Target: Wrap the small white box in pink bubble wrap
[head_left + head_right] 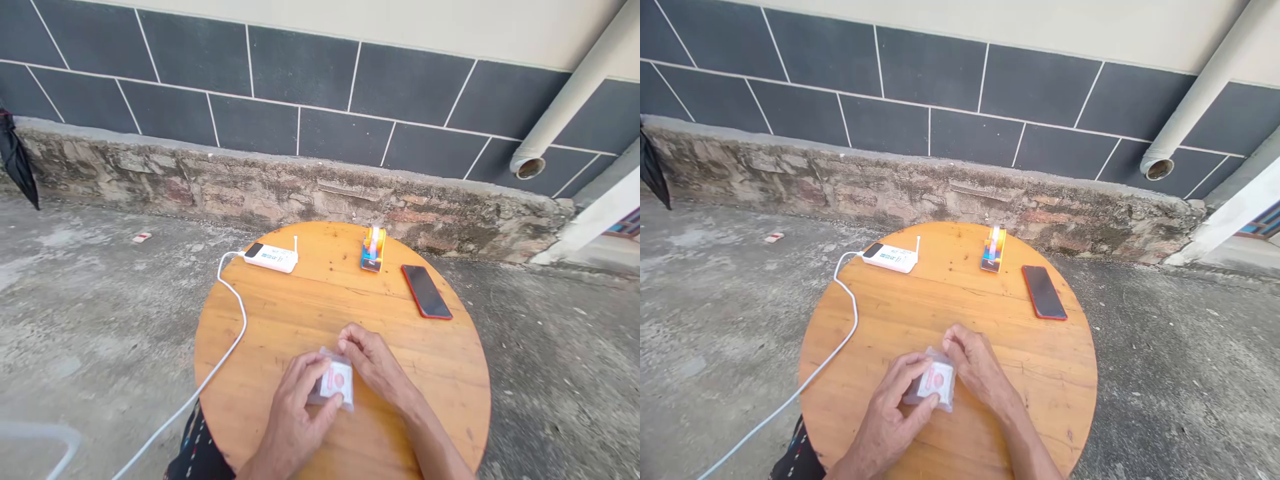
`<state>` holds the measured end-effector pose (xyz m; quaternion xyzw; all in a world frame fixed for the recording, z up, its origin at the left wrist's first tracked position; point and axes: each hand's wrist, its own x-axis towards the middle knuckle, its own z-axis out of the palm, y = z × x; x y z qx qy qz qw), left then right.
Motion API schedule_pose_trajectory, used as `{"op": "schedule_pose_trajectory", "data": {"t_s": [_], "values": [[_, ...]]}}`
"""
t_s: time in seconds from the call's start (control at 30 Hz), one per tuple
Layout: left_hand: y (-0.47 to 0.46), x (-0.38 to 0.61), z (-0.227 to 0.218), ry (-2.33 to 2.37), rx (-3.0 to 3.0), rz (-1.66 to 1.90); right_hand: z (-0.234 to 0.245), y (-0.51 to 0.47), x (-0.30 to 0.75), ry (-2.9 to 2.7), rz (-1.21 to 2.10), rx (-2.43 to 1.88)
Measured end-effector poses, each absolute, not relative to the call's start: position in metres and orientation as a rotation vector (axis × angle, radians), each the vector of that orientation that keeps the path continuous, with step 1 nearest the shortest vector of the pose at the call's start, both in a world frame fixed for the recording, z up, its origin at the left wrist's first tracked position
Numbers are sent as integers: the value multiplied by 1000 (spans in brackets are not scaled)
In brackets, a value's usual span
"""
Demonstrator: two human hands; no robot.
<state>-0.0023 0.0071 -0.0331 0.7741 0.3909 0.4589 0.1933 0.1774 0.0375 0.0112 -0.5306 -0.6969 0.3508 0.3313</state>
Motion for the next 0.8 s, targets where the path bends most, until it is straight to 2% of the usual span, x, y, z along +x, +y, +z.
{"op": "schedule_pose_trajectory", "data": {"t_s": [0.27,0.5,0.8], "values": [[8,-3,-36,1062,2141,1288,36,23,174,-2077,703,-1418],[7,-3,-33,1062,2094,1258,39,10,170,-2225,511,-1396],[9,-3,-38,1049,2058,1268,31,-7,169,-2579,-113,-1346]]}}
